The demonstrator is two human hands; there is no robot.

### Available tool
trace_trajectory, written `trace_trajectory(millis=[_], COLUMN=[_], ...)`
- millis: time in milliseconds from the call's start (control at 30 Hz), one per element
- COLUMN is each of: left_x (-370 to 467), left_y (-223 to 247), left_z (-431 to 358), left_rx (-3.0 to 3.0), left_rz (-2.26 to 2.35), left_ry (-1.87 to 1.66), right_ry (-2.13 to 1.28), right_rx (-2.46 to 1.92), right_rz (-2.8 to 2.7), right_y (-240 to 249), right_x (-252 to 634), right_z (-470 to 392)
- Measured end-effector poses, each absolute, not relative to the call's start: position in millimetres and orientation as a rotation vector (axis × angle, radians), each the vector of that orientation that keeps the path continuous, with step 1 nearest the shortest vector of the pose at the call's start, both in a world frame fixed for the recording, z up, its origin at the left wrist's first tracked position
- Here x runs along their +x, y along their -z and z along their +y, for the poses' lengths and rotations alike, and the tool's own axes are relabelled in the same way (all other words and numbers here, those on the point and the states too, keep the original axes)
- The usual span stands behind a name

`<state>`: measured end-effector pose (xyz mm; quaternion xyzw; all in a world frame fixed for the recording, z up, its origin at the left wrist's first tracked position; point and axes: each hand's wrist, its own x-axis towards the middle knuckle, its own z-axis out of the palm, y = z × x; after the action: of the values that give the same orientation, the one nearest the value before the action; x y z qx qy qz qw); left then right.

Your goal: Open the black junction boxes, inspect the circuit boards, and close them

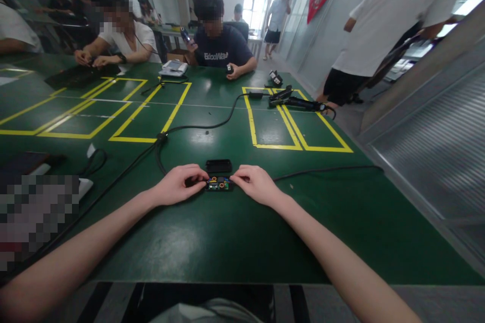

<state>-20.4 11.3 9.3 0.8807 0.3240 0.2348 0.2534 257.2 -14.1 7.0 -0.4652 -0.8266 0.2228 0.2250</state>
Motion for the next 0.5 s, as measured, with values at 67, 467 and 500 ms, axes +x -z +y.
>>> trace_trajectory(millis=[67,467,500], left_x=[-21.9,-24.8,-24.9], left_y=[-9.2,-9.1,-8.4], left_z=[12.3,14.9,15.2], left_rx=[2.412,2.540,2.540], left_rz=[0.858,0.761,0.766], left_ry=[-0.614,-0.597,-0.586], right_ry=[-0.635,-0.660,-0.649], right_rx=[-1.272,-1.231,-1.231], right_rz=[-2.280,-2.292,-2.296], right_y=[-7.4,-0.1,1.3], right_x=[257.3,261.0,261.3], right_z=[-14.0,-11.6,-11.6])
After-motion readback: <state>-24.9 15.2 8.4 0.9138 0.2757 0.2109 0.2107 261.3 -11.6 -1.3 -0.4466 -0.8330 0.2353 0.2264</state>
